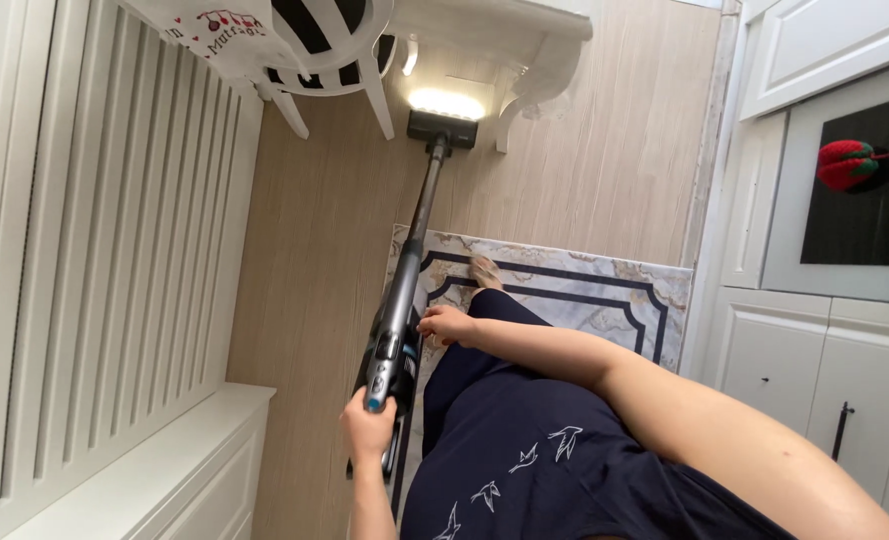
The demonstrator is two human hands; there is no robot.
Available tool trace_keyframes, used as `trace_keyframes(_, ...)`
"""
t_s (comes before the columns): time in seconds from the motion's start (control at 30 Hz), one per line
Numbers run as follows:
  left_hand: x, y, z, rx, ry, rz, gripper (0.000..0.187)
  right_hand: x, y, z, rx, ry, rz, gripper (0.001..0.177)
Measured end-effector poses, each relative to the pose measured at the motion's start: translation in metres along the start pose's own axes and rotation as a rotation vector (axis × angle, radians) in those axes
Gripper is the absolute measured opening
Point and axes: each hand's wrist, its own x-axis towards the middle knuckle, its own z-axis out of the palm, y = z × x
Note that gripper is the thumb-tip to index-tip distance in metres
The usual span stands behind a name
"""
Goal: The recorder is vacuuming various floor surfaces including a wooden floor and a patterned rug.
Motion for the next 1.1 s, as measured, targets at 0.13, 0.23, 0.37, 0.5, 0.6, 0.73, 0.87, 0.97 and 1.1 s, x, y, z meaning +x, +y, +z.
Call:
trace_keyframes(0.13, 0.044, 0.044, 0.031, -0.002, 0.011, 0.07, 0.025, -0.012, -0.024, -0.03, -0.013, 0.027, 0.028, 0.027)
trace_keyframes(0.23, 0.094, 0.08, 0.069, -0.067, 0.014, 0.126, 0.026, -0.018, -0.042, -0.071, -0.033, 0.048, 0.01, 0.029)
trace_keyframes(0.37, 0.166, 0.136, 0.134, -0.177, 0.041, 0.137, 0.027, -0.029, -0.066, -0.145, 0.088, 0.185, 0.036, 0.025)
trace_keyframes(0.5, 0.225, 0.207, 0.186, -0.289, 0.046, 0.233, 0.031, -0.018, -0.056, -0.232, 0.268, 0.273, -0.021, 0.026)
trace_keyframes(0.6, 0.267, 0.238, 0.226, -0.204, 0.019, 0.241, 0.027, -0.024, -0.063, -0.273, 0.334, 0.347, 0.011, 0.028)
trace_keyframes(0.73, 0.3, 0.268, 0.239, -0.205, -0.019, 0.228, 0.027, -0.033, -0.073, -0.294, 0.298, 0.376, 0.028, 0.027)
trace_keyframes(0.87, 0.314, 0.273, 0.236, -0.178, -0.083, 0.207, 0.028, -0.022, -0.069, -0.287, 0.261, 0.315, 0.061, 0.029)
trace_keyframes(0.97, 0.3, 0.268, 0.219, -0.146, -0.14, 0.242, 0.03, -0.012, -0.076, -0.272, 0.219, 0.278, 0.088, 0.03)
trace_keyframes(1.1, 0.245, 0.238, 0.18, -0.104, -0.2, 0.29, 0.036, 0.015, -0.072, -0.258, 0.151, 0.238, 0.101, 0.033)
